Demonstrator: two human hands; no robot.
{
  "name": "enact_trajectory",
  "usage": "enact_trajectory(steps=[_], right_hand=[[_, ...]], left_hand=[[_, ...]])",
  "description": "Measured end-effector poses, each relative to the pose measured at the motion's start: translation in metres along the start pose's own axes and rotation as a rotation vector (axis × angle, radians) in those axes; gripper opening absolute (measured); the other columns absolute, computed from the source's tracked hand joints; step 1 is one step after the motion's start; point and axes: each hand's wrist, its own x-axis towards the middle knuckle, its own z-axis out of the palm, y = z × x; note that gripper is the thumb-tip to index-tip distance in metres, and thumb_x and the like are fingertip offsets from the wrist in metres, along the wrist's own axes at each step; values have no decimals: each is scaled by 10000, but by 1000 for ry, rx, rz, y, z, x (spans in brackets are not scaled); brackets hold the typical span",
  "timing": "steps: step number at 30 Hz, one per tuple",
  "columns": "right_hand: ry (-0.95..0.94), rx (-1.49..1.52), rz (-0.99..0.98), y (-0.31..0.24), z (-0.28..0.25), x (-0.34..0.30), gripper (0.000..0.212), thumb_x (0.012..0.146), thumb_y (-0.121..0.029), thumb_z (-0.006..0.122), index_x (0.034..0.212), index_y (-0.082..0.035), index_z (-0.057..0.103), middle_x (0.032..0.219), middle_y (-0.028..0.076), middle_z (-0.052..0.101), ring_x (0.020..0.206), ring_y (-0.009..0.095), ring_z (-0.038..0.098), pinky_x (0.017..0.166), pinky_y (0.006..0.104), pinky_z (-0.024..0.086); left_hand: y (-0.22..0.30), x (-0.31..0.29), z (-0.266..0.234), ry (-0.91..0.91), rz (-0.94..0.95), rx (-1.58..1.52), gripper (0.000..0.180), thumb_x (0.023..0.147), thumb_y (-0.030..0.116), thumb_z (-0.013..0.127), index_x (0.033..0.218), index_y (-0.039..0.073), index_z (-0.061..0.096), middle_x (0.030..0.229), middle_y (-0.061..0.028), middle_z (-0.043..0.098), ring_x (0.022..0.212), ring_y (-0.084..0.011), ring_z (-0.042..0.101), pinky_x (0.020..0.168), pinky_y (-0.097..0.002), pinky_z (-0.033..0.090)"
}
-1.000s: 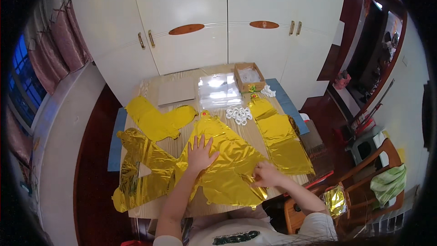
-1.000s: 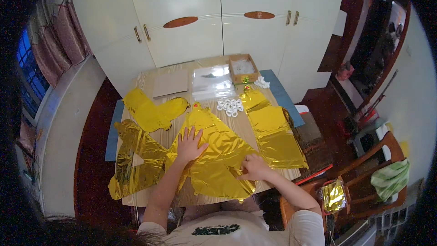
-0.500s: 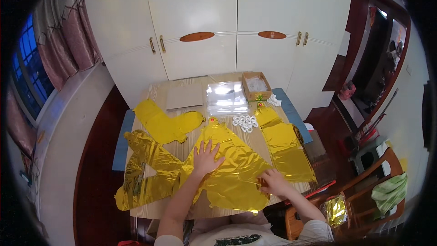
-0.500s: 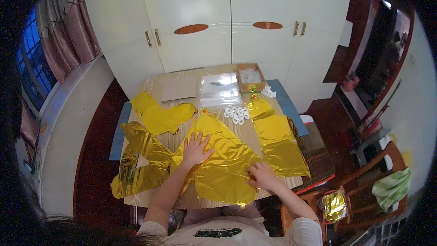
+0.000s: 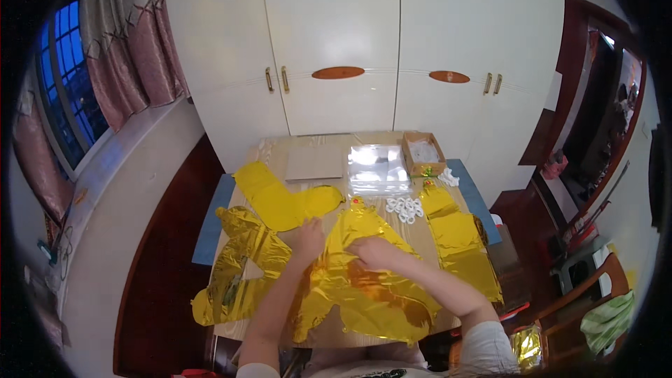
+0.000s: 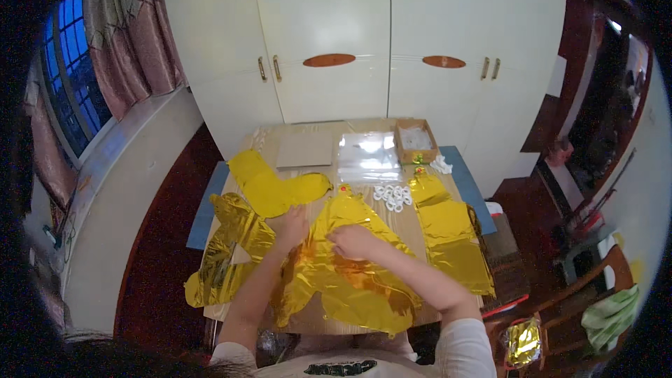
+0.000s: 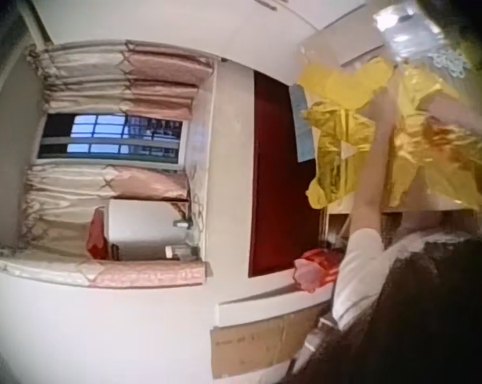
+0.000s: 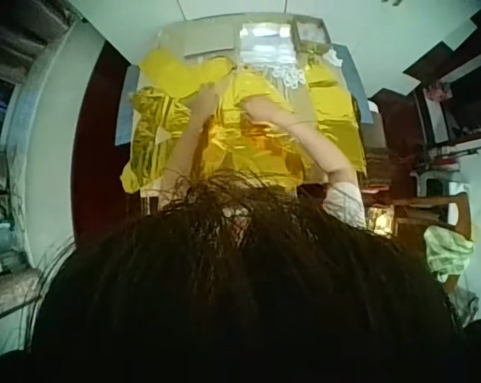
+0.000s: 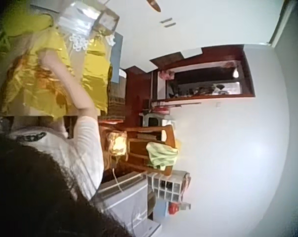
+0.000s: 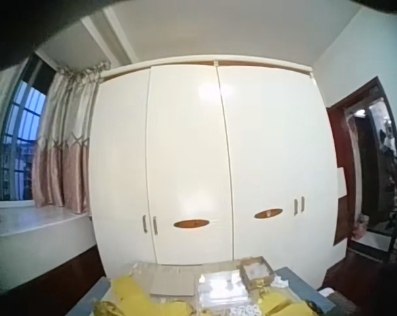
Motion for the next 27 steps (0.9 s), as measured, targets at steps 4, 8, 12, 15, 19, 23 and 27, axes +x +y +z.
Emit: enact_trajectory(steps=[4,8,12,15,19,23,27], right_hand=[[215,-57,-118,30,32,112,351,863,-199,576,1193,-82,604,1050,128,670,977,326,648,834,431,518],[168,-310,-142,48,60,170,249,846,-216,594,1052,-110,683,991,119,692,915,316,664,785,422,533],[97,-127,-62,64,61,182,152,839,-203,587,870,-127,715,877,100,710,841,303,680,738,430,539],[216,113,109,60,51,183,132,831,-223,618,884,-141,706,882,94,708,824,306,677,728,429,534],[234,190,164,62,47,184,134,815,-239,658,885,-135,707,874,79,707,810,291,675,712,420,528],[214,215,201,59,44,187,197,800,-269,706,946,-136,697,924,76,693,868,295,657,748,416,518],[622,-22,-136,39,35,181,312,789,-313,729,1025,-119,667,1112,79,633,1033,302,598,871,417,470]], left_hand=[[-56,20,-27,15,48,75,396,851,213,568,1212,51,594,1334,-166,559,1252,-354,506,1030,-436,426],[-88,28,-37,-151,89,0,330,824,243,610,1112,85,647,1204,-166,627,1129,-332,584,920,-438,489],[-83,25,-46,-187,58,-53,317,792,310,644,1028,103,681,1020,-161,682,959,-337,645,814,-445,522],[-87,29,-51,-195,49,-60,335,776,345,649,988,89,691,955,-155,697,903,-343,663,790,-453,530],[-89,38,-48,-187,-26,-110,305,781,352,635,927,96,714,897,-144,706,855,-338,673,778,-449,534],[-102,47,-37,-129,-11,-123,263,815,316,605,920,110,729,891,-150,703,842,-339,674,777,-451,534],[-111,49,-31,-27,-52,-189,236,861,293,591,927,105,718,883,-157,690,825,-364,657,745,-455,524]])
